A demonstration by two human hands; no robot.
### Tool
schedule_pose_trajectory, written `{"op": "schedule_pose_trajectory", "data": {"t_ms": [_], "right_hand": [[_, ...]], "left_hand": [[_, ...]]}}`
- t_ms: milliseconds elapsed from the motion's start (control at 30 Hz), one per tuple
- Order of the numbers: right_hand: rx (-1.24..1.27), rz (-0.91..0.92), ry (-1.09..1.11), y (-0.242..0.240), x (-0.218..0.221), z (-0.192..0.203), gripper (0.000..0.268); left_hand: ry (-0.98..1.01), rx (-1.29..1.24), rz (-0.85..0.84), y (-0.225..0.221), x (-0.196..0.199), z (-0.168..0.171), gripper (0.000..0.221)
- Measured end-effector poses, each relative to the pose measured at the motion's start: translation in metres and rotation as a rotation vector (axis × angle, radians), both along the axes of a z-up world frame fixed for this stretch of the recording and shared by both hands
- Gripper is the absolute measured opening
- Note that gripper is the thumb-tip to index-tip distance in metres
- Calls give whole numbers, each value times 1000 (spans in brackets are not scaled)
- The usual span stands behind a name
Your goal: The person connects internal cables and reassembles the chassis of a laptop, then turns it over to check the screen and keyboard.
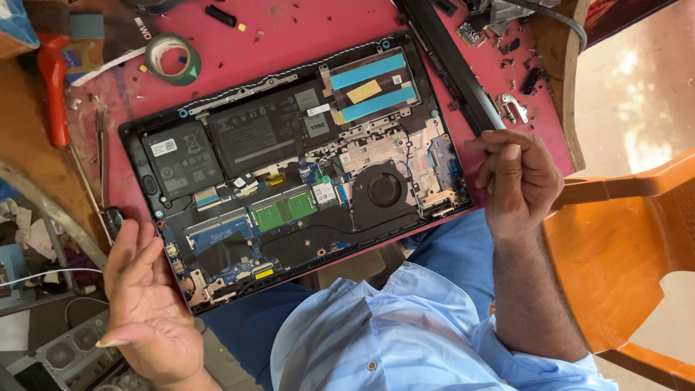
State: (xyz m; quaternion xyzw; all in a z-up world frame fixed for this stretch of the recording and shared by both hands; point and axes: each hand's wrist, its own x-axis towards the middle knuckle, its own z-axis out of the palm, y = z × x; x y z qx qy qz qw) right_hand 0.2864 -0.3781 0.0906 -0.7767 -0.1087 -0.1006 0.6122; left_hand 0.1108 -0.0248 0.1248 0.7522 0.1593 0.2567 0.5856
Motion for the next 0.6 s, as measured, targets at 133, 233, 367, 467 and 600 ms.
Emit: {"op": "schedule_pose_trajectory", "data": {"t_ms": [133,233,367,467,600], "right_hand": [[3,-10,11,0,0,0,26],[2,-9,1,1,0,1,26],[-2,-12,4,2,-1,2,25],[-31,-18,4,2,-1,2,25],[-42,-13,7,2,-1,3,25]], "left_hand": [[-7,5,-1,1,-1,-4,105],[-15,19,5,4,-2,-9,106],[-20,11,12,9,-7,-18,108],[-23,-5,5,13,-12,-24,108],[-15,-10,-12,19,-16,-28,108]]}}
